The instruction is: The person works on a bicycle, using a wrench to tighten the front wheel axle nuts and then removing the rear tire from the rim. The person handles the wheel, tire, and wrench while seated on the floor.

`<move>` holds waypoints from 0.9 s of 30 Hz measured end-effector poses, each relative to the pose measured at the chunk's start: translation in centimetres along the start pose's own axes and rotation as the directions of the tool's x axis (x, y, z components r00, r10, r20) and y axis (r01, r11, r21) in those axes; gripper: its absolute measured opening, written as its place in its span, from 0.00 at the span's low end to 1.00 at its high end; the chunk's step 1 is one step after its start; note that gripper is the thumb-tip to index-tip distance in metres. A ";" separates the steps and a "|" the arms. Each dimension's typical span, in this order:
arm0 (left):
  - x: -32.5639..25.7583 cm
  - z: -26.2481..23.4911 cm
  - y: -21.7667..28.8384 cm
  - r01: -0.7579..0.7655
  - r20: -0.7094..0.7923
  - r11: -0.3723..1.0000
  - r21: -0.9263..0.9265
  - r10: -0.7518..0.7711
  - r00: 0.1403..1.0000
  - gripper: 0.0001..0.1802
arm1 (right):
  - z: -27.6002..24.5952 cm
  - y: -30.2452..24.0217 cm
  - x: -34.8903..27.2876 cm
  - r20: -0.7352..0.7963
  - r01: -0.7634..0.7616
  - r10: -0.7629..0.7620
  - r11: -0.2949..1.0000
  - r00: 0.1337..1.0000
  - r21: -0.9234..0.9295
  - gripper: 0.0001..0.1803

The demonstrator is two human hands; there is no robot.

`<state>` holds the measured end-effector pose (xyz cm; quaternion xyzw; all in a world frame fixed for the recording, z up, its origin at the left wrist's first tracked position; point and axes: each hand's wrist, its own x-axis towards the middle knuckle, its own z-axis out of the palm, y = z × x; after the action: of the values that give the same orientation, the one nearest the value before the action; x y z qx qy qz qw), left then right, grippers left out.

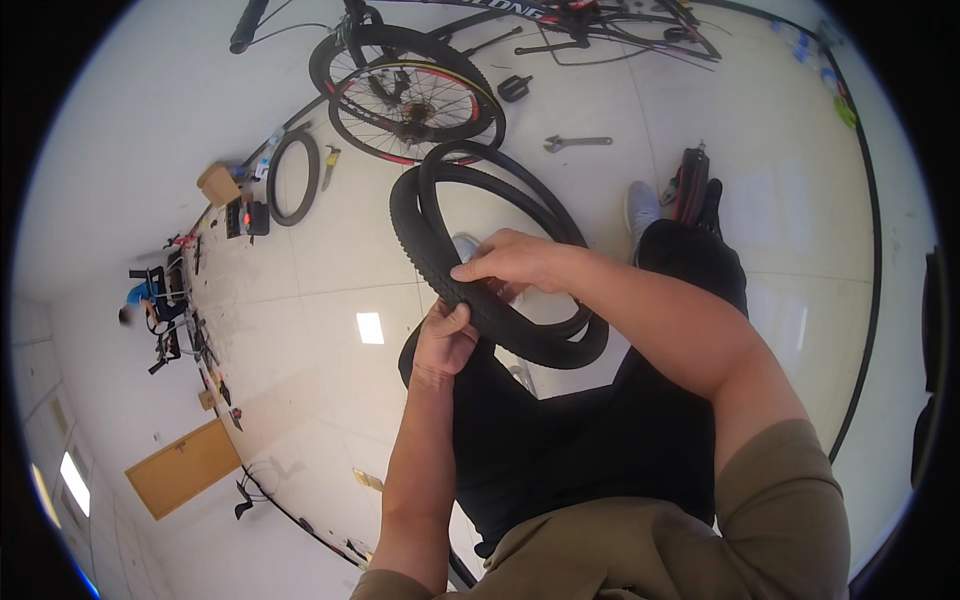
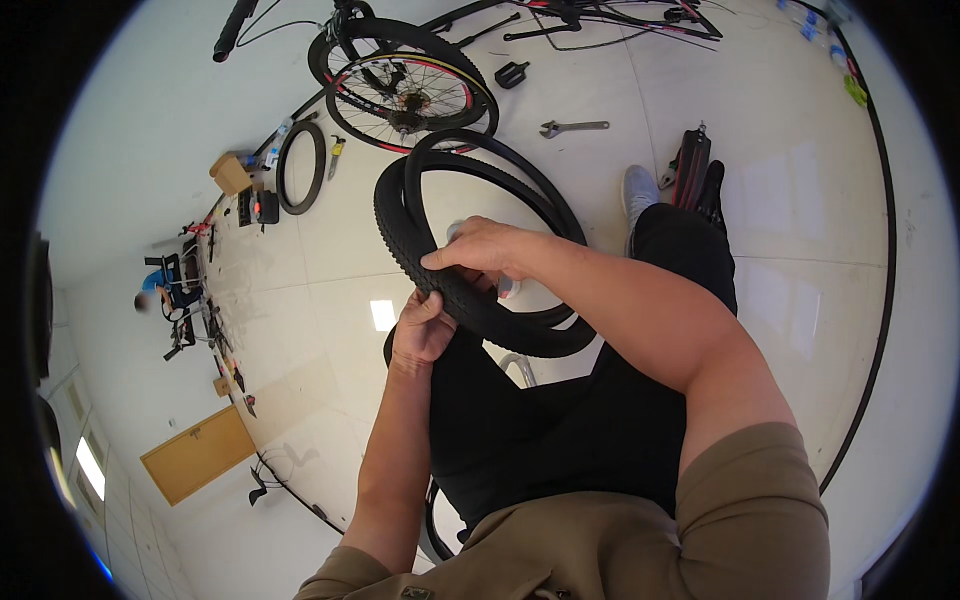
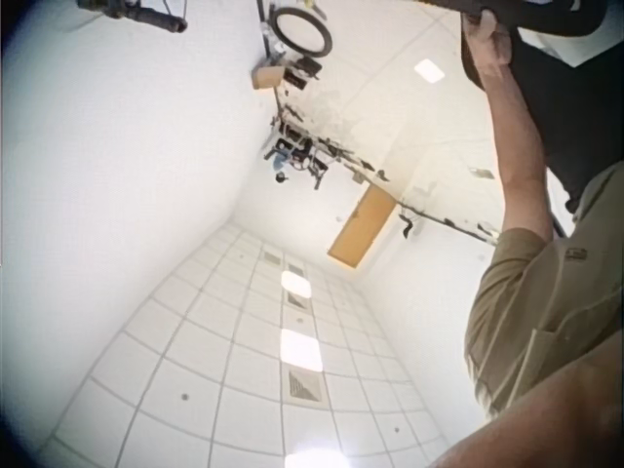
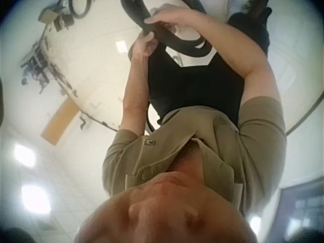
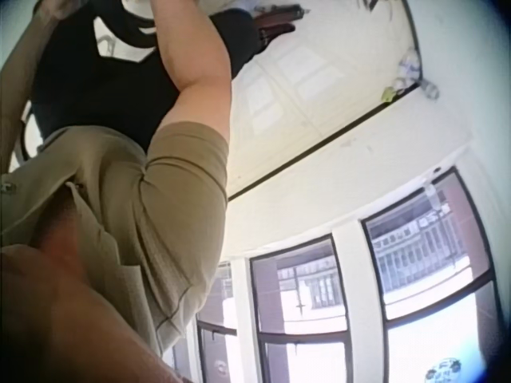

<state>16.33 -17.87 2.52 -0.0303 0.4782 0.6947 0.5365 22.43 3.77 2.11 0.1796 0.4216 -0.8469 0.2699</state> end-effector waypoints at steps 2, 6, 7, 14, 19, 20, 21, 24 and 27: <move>0.0 0.3 -0.1 0.044 0.051 0.998 0.041 -0.046 0.998 0.28 | 0.3 0.6 0.3 -0.035 0.071 -0.072 0.997 0.997 -0.031 0.26; 0.0 0.0 -0.3 0.039 -0.002 0.998 0.040 -0.039 0.999 0.29 | 0.8 0.7 0.5 -0.147 0.128 -0.135 0.990 0.980 -0.055 0.25; 0.0 0.0 -0.3 0.036 -0.011 0.998 0.050 -0.035 0.999 0.28 | 0.8 0.7 0.6 -0.152 0.141 -0.149 0.988 0.977 -0.061 0.24; 0.3 0.3 -0.3 0.032 -0.072 0.996 0.082 -0.026 0.997 0.26 | 1.4 1.4 1.4 -0.177 0.159 -0.136 0.980 0.975 0.121 0.22; 0.0 0.2 -0.1 0.018 -0.016 0.993 0.120 -0.016 1.000 0.28 | 1.5 1.2 0.9 -0.087 0.097 -0.072 0.936 0.994 0.338 0.19; 0.0 0.2 -0.1 0.004 0.009 0.989 0.146 -0.005 1.000 0.29 | 1.4 1.2 0.9 -0.047 0.068 -0.055 0.924 0.997 0.377 0.19; 0.2 0.3 0.2 -0.021 -0.010 0.996 0.081 0.022 1.000 0.29 | 1.3 1.3 0.8 -0.006 0.038 -0.040 0.909 0.999 0.415 0.19; 0.7 0.0 1.6 -0.060 -0.109 0.994 -0.088 0.050 0.993 0.37 | 1.8 1.6 0.2 -0.013 0.002 0.003 0.931 1.000 0.364 0.21; 1.2 0.3 2.7 -0.066 -0.256 0.997 -0.046 0.052 0.965 0.34 | 2.1 2.5 0.2 0.034 0.006 -0.016 0.968 0.999 0.252 0.20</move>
<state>13.89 -16.67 3.69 -0.1194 0.5249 0.7134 0.4486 23.65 0.71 1.67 0.1947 0.3067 -0.8981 0.2478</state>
